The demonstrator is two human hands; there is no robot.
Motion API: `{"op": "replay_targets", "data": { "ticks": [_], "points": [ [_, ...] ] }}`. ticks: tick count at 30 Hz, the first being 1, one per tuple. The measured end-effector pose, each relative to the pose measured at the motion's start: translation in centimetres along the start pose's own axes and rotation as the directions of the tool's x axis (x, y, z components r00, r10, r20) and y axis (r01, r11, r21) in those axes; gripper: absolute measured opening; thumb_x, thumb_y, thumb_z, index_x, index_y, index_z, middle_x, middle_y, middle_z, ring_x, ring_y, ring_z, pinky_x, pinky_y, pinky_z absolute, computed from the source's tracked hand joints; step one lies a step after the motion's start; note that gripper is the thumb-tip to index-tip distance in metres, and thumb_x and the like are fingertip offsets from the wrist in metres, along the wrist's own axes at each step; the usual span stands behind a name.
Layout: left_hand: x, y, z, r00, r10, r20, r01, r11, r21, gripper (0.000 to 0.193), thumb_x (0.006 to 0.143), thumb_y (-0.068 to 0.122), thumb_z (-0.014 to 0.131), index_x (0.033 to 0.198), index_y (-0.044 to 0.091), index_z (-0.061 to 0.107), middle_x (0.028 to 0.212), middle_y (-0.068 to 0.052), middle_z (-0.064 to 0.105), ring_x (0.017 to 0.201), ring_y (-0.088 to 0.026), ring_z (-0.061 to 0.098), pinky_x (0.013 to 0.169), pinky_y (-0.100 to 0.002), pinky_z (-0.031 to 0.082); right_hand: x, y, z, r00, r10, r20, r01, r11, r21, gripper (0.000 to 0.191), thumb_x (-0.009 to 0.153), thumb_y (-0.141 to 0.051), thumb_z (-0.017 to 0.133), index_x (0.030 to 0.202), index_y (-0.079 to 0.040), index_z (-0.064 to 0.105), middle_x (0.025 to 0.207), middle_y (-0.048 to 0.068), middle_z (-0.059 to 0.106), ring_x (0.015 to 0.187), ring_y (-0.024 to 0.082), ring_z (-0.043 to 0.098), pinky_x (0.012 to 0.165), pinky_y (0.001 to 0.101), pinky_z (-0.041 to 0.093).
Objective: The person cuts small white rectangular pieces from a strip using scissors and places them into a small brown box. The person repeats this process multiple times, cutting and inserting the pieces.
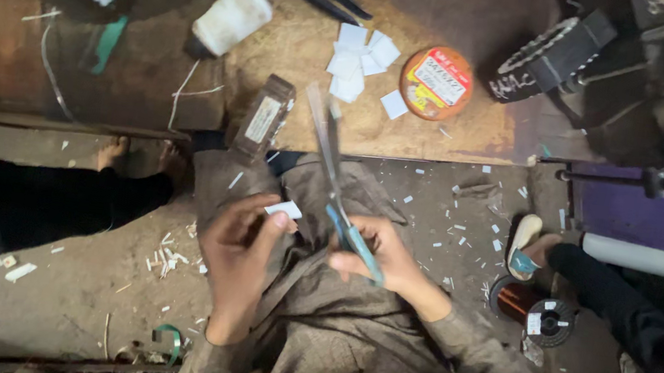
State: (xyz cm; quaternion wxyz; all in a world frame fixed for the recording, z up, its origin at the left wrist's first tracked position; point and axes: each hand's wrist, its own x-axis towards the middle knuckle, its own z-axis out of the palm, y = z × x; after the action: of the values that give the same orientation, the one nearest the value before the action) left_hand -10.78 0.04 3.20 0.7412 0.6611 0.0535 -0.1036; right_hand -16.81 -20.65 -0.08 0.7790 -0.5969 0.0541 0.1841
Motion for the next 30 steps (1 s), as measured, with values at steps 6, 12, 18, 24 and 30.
{"op": "replay_targets", "data": {
  "ticks": [6,12,18,24,30],
  "points": [
    [1.7,1.1,-1.2,0.999,0.032,0.016,-0.029,0.987,-0.157,0.016,0.090,-0.009,0.073,0.104,-0.006,0.066,0.090,-0.011,0.072,0.072,-0.016,0.069,0.067,-0.029,0.058,-1.8,1.5,-2.1,0.865,0.180,0.468,-0.220,0.975,0.031,0.052,0.081,-0.040,0.086,0.107,0.001,0.068,0.084,0.003,0.069,0.075,0.009,0.064,0.066,0.0245,0.050],
    [2.2,1.7,-1.7,0.988,-0.025,0.153,0.056,0.978,-0.202,0.011,0.094,-0.003,0.072,0.104,-0.007,0.072,0.088,-0.011,0.073,0.075,-0.015,0.070,0.069,-0.027,0.057,-2.1,1.6,-2.7,0.872,0.182,0.454,-0.198,0.980,-0.013,0.051,0.081,-0.040,0.087,0.104,0.003,0.070,0.085,0.004,0.071,0.076,0.010,0.065,0.066,0.0253,0.052],
    [1.9,2.3,-2.2,0.990,0.040,0.139,-0.023,0.992,-0.126,0.011,0.093,-0.001,0.074,0.102,-0.006,0.073,0.095,-0.009,0.073,0.079,-0.014,0.072,0.072,-0.026,0.057,-1.8,1.6,-2.1,0.920,0.160,0.358,-0.098,0.978,-0.185,0.043,0.079,-0.028,0.087,0.107,0.000,0.069,0.084,0.001,0.072,0.073,0.007,0.064,0.064,0.0235,0.052],
    [1.6,2.3,-2.2,0.996,0.004,0.093,0.008,0.992,-0.123,0.012,0.092,0.000,0.075,0.103,-0.007,0.074,0.092,-0.010,0.074,0.076,-0.013,0.070,0.069,-0.025,0.057,-1.7,1.2,-1.8,0.952,0.139,0.273,-0.029,0.929,-0.370,0.028,0.079,-0.025,0.089,0.086,-0.003,0.074,0.066,-0.002,0.066,0.061,0.005,0.055,0.053,0.0242,0.041],
    [1.8,2.4,-2.4,0.992,0.040,0.117,-0.038,0.999,-0.023,0.011,0.092,0.000,0.077,0.101,-0.006,0.075,0.089,-0.010,0.073,0.073,-0.013,0.071,0.065,-0.025,0.058,-1.5,2.3,-2.4,0.966,0.046,0.253,0.061,0.915,-0.399,0.024,0.080,-0.022,0.086,0.075,-0.004,0.072,0.055,-0.003,0.057,0.050,0.005,0.048,0.048,0.0255,0.035]
  ]
}}
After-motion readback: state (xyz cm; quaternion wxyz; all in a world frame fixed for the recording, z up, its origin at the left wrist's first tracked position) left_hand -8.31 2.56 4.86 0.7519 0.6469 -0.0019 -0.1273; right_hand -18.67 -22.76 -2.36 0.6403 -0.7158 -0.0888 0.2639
